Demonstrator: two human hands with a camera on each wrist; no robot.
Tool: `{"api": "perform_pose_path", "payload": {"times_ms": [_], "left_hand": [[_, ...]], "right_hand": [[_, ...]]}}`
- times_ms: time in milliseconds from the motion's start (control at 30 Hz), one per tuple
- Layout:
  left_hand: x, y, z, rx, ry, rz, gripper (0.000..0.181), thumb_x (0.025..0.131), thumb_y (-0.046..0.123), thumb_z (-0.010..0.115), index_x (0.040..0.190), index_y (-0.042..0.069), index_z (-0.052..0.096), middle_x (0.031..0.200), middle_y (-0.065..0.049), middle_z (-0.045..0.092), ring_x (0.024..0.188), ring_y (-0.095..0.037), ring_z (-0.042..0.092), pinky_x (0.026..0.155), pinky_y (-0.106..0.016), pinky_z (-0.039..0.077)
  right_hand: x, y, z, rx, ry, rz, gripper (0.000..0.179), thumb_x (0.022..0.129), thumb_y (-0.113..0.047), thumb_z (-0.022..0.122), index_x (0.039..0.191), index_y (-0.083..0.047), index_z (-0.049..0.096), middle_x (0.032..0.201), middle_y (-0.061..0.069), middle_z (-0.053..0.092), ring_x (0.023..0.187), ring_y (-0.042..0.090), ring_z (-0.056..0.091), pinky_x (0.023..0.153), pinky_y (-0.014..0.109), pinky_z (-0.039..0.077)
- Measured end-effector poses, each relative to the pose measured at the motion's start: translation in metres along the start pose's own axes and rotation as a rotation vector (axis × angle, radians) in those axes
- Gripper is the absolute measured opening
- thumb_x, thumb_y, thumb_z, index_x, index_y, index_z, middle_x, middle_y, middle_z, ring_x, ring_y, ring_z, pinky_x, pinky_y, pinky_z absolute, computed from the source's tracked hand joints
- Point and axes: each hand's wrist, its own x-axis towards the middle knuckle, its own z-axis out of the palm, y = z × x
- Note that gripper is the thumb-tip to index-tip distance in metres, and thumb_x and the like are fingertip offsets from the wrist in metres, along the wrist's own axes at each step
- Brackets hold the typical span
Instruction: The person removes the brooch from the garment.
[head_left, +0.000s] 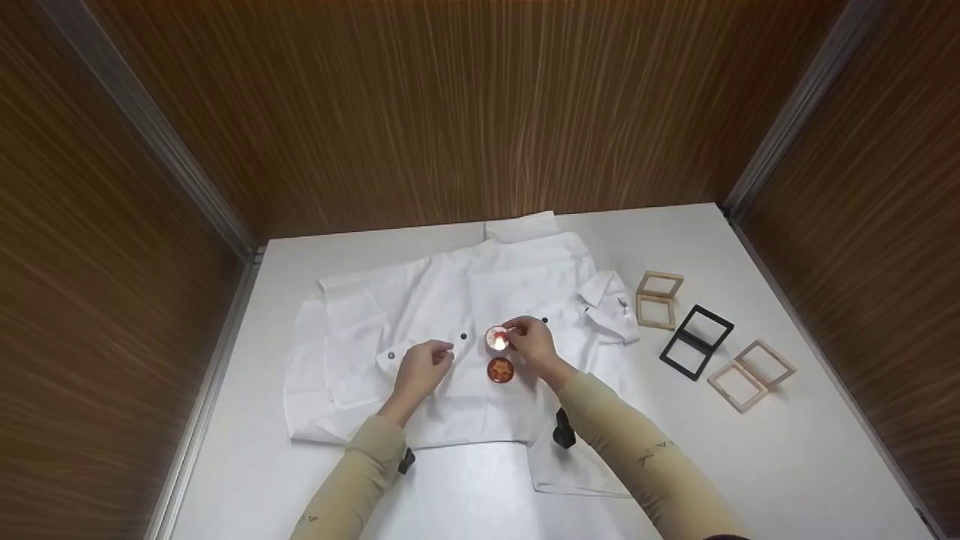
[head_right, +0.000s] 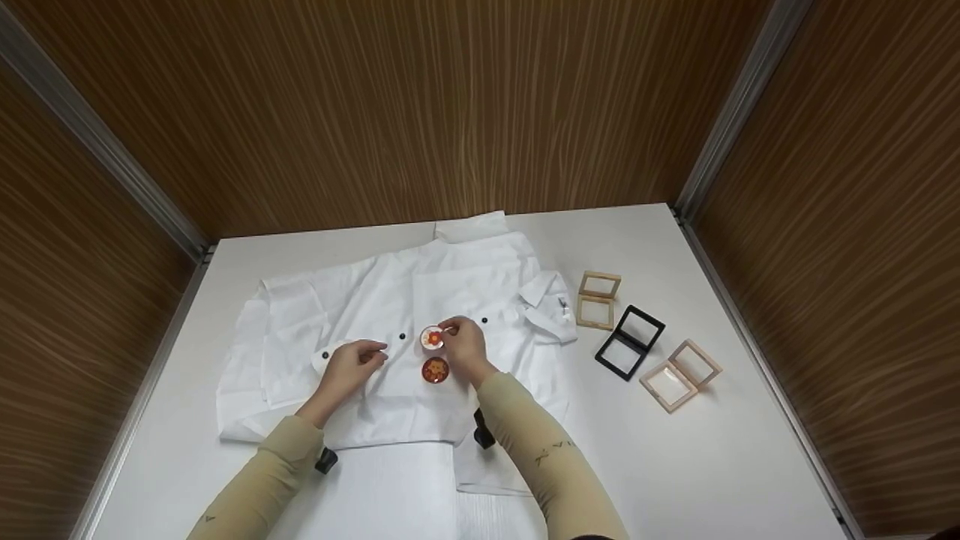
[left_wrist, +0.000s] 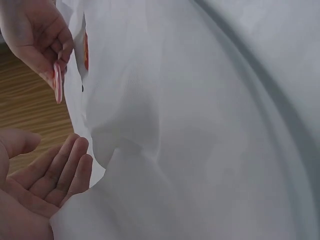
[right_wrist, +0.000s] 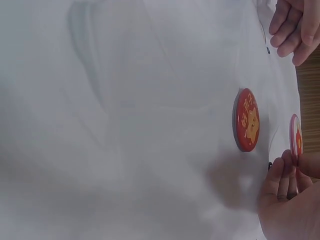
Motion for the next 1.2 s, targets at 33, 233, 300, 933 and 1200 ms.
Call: {"api": "perform_pose_path", "payload": {"times_ms": [33, 233, 300, 933, 1200], "left_hand": [[0.0, 0.001, 0.001, -0.002, -0.001, -0.004, 0.026, 0.102, 0.012, 0.065, 0.125, 0.002, 0.075, 0.115, -0.014, 0.078, 0.108, -0.029, 0.074, 0.097, -0.042, 0.062], [0.001, 0.002, 0.005, 0.013, 0.007, -0.004, 0.025, 0.102, 0.012, 0.066, 0.123, 0.003, 0.076, 0.114, -0.014, 0.078, 0.108, -0.03, 0.074, 0.098, -0.043, 0.061], [0.001, 0.001, 0.006, 0.021, 0.009, 0.002, 0.025, 0.101, 0.011, 0.066, 0.122, 0.003, 0.076, 0.112, -0.014, 0.078, 0.107, -0.03, 0.074, 0.097, -0.043, 0.061], [0.005, 0.003, 0.02, 0.024, 0.018, 0.068, 0.022, 0.099, 0.01, 0.069, 0.117, 0.002, 0.079, 0.106, -0.014, 0.08, 0.101, -0.03, 0.076, 0.094, -0.045, 0.062], [0.005, 0.005, 0.026, 0.015, 0.034, 0.118, 0.021, 0.097, 0.009, 0.069, 0.114, 0.0, 0.079, 0.103, -0.016, 0.081, 0.098, -0.031, 0.077, 0.093, -0.046, 0.062]], "right_hand": [[0.0, 0.001, -0.001, 0.002, 0.005, 0.001, 0.017, 0.096, 0.006, 0.065, 0.109, 0.009, 0.075, 0.082, 0.005, 0.066, 0.074, 0.01, 0.059, 0.065, 0.016, 0.051], [0.003, 0.005, -0.008, -0.016, 0.024, -0.003, 0.016, 0.096, 0.005, 0.066, 0.109, 0.009, 0.075, 0.079, 0.003, 0.065, 0.071, 0.01, 0.058, 0.062, 0.015, 0.048], [0.003, 0.007, -0.011, -0.014, 0.026, 0.0, 0.016, 0.095, 0.005, 0.066, 0.109, 0.009, 0.075, 0.077, 0.002, 0.065, 0.07, 0.01, 0.058, 0.061, 0.014, 0.048], [0.006, 0.019, -0.035, -0.011, 0.079, 0.0, 0.017, 0.094, 0.005, 0.066, 0.107, 0.011, 0.074, 0.072, -0.002, 0.061, 0.067, 0.006, 0.053, 0.06, 0.012, 0.045], [0.006, 0.02, -0.044, 0.0, 0.094, 0.008, 0.018, 0.094, 0.005, 0.065, 0.109, 0.011, 0.074, 0.073, -0.003, 0.06, 0.068, 0.008, 0.055, 0.058, 0.012, 0.045]]}}
